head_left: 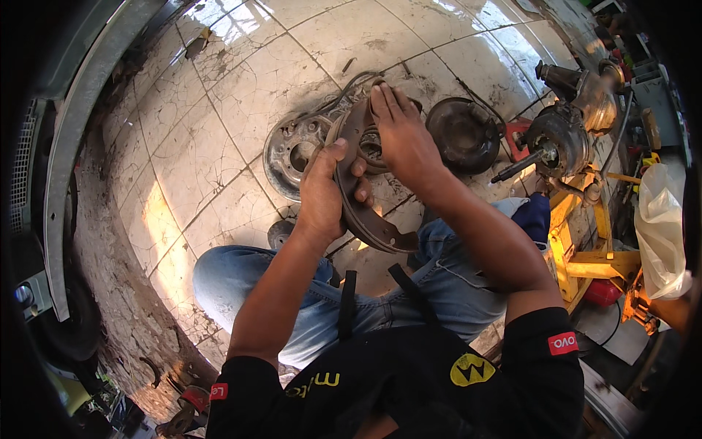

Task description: The person sits on the floor and scrubs brake shoes and springs with a sanding block. They rotate the parts to clean different surfaces and set them aside after scrubbing.

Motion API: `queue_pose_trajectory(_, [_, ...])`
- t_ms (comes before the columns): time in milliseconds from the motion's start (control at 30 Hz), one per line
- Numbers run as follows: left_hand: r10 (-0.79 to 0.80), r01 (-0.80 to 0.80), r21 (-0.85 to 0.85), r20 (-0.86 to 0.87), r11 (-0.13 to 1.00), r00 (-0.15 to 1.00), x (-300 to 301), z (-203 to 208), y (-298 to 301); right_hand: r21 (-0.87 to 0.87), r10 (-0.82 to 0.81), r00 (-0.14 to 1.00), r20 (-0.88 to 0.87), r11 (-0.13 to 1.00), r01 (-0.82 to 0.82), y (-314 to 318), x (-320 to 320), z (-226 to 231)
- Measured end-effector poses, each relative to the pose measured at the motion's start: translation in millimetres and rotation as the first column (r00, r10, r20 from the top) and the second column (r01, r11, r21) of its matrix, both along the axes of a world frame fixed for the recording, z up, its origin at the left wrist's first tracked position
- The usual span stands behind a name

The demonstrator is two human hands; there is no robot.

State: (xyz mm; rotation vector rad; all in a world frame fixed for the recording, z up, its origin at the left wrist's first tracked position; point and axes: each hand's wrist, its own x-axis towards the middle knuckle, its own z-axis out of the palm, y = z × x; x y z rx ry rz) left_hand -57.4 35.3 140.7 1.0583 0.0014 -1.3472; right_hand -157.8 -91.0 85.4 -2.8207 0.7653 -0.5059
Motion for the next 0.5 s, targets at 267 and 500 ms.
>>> queue_pose_trajectory(267, [-0.022,0.015,-0.077,-0.093,0.997,0.995,7.6,-2.0,2.7,0.010,0.044,0.998,0.045,0.999,-0.044,0.7,-1.6,5.7])
queue_pose_trajectory(500, [-0.036,0.027,-0.084,-0.109,0.996,0.993,12.9,-1.1,3.0,-0.045,0.061,0.997,0.049,0.997,-0.059,2.2,-2.0,13.3])
